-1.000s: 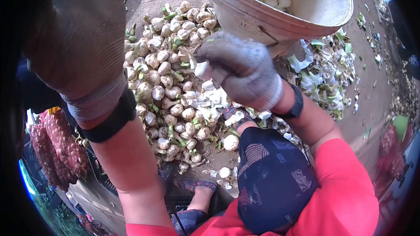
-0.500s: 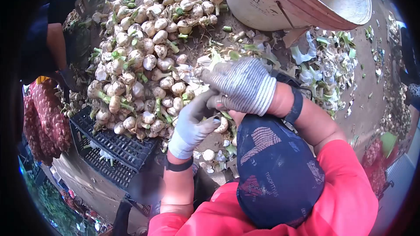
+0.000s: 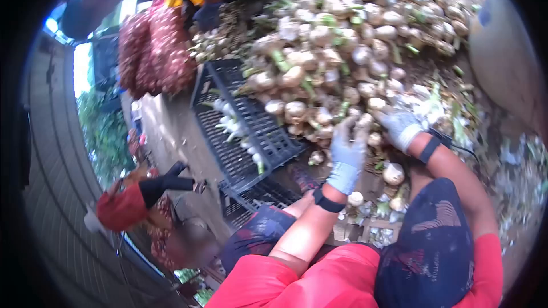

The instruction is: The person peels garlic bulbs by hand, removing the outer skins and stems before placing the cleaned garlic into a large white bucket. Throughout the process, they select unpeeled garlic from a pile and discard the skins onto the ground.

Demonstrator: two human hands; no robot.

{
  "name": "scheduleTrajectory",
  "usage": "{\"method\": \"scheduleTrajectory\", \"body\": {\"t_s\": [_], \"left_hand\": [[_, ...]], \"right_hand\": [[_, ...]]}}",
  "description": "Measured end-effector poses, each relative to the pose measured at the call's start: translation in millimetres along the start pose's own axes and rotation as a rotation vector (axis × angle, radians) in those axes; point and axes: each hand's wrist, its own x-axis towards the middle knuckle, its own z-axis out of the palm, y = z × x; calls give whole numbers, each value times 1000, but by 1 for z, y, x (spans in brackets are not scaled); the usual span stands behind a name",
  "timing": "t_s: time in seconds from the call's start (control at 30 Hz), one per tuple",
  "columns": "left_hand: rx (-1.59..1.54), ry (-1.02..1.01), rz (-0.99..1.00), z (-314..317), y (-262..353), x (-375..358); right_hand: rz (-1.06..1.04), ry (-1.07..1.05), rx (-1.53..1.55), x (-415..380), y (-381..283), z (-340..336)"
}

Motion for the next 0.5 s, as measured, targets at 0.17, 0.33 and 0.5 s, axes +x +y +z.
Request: {"method": "scheduleTrajectory", "body": {"t_s": [0.17, 0.33, 0.5], "left_hand": [[-288, -104, -203, -12, 2, 10], [-1061, -711, -390, -34, 71, 10], [-919, -274, -131, 15, 85, 11]], "right_hand": [[153, 332, 851, -18, 35, -6], [4, 254, 1028, -61, -29, -86], [68, 319, 1033, -70, -17, -106]]}}
